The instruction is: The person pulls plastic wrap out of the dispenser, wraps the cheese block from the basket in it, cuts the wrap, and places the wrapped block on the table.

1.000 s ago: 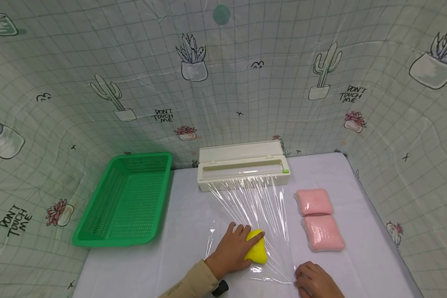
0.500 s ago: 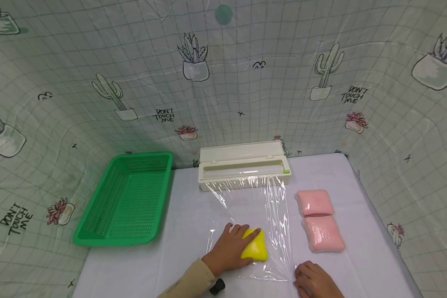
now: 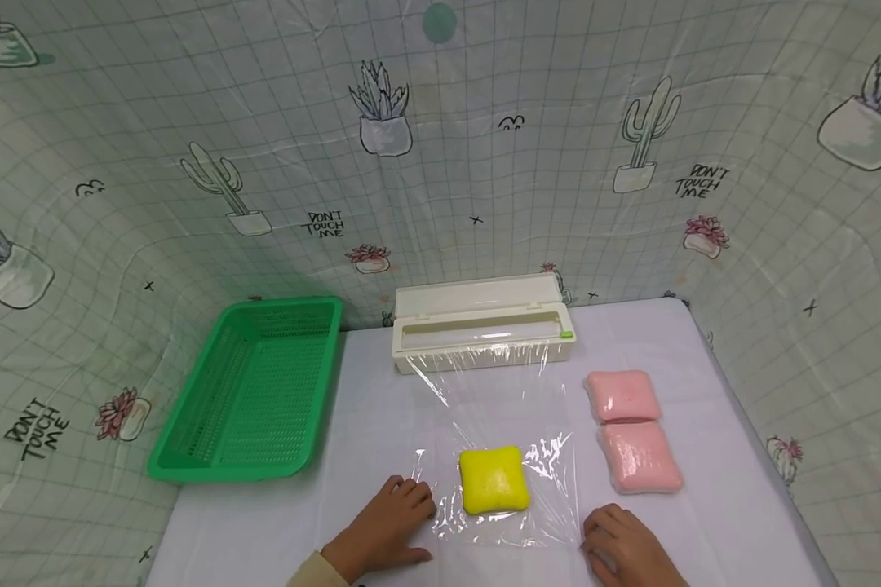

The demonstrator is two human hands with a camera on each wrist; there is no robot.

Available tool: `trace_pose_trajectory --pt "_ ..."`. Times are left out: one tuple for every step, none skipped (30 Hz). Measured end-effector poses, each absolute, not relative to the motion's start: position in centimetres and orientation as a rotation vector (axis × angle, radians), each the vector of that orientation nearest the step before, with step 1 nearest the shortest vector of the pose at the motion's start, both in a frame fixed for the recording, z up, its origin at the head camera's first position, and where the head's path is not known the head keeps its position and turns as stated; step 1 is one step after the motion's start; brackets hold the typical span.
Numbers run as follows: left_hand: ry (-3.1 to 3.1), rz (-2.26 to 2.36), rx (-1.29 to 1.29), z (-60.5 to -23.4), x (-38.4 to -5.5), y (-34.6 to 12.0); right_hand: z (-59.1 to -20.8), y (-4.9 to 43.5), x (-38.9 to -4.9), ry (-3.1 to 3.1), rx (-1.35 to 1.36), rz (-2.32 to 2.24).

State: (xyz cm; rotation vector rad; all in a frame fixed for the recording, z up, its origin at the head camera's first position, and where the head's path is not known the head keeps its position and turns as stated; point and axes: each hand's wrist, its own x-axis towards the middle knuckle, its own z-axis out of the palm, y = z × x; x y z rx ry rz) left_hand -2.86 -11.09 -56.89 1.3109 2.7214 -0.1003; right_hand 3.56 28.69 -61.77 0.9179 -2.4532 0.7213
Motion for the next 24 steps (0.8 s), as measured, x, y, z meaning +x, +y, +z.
trace_pose_trajectory --pt "2.714 -0.100 1.325 -57.0 -2.7 -11.4 -61.7 28.7 3.5 -2.447 0.907 0.719" --pt "2.711 -0.098 1.337 -57.2 -2.6 -11.6 -61.7 28.6 3.5 -2.440 0.900 0.718" --pt "2.713 -0.095 1.347 -57.4 -2.5 -11.7 -61.7 28.6 3.5 -2.435 0.893 0.714" --pt "2.718 -0.086 1.354 -57.6 -2.5 -11.8 -61.7 28.6 3.4 -2.431 0.888 0.716" --pt "2.726 -0.078 1.359 -57.7 -2.4 -11.9 -61.7 28.6 3.4 -2.428 0.885 0.718" --pt "2.739 -0.073 1.370 -57.9 -2.4 -11.9 -61.7 28.5 3.4 -2.425 0.883 0.718" --pt "2.753 -0.071 1.383 -58.0 -2.4 -11.9 -61.6 28.6 3.3 -2.423 0.882 0.719" --pt "2.764 -0.076 1.399 -58.1 -2.3 -12.0 -61.6 28.6 3.2 -2.418 0.886 0.724" --pt "2.774 -0.081 1.417 -58.2 -2.3 -12.0 -61.6 28.6 3.2 -2.411 0.892 0.736" --pt "2.779 -0.090 1.433 -58.2 -2.3 -12.0 -61.6 28.7 3.1 -2.403 0.903 0.749" --pt "2.783 -0.109 1.450 -58.2 -2.3 -12.0 -61.5 28.8 3.0 -2.394 0.917 0.769" --pt "2.784 -0.122 1.465 -58.2 -2.2 -12.0 -61.5 28.9 2.9 -2.390 0.925 0.782" --pt "2.790 -0.137 1.487 -58.2 -2.2 -12.0 -61.5 29.0 2.8 -2.390 0.925 0.785" --pt "2.800 -0.150 1.507 -58.2 -2.2 -12.0 -61.5 29.1 2.7 -2.388 0.925 0.790" --pt "2.812 -0.151 1.522 -58.2 -2.2 -12.1 -61.4 29.1 2.6 -2.392 0.918 0.790" --pt "2.823 -0.138 1.516 -58.2 -2.2 -12.1 -61.3 29.1 2.5 -2.385 0.915 0.791" --pt "2.839 -0.122 1.504 -58.2 -2.2 -12.1 -61.2 29.1 2.4 -2.389 0.903 0.781" --pt "2.860 -0.089 1.486 -58.1 -2.3 -12.2 -61.0 29.0 2.3 -2.397 0.885 0.760" --pt "2.881 -0.048 1.462 -58.0 -2.4 -12.2 -60.8 29.0 2.2 -2.402 0.865 0.740" --pt "2.902 0.001 1.428 -57.8 -2.4 -12.2 -60.5 29.0 2.0 -2.408 0.852 0.732" --pt "2.918 0.069 1.385 -57.7 -2.6 -12.2 -60.2 28.9 1.8 -2.415 0.835 0.722" --pt "2.932 0.138 1.341 -57.5 -2.7 -12.1 -60.0 28.9 1.6 -2.419 0.823 0.720" --pt "2.948 0.200 1.307 -57.4 -2.9 -12.1 -59.8 28.9 1.3 -2.436 0.801 0.711" --pt "2.961 0.270 1.271 -57.3 -3.1 -12.1 -59.5 28.9 1.1 -2.444 0.787 0.713"
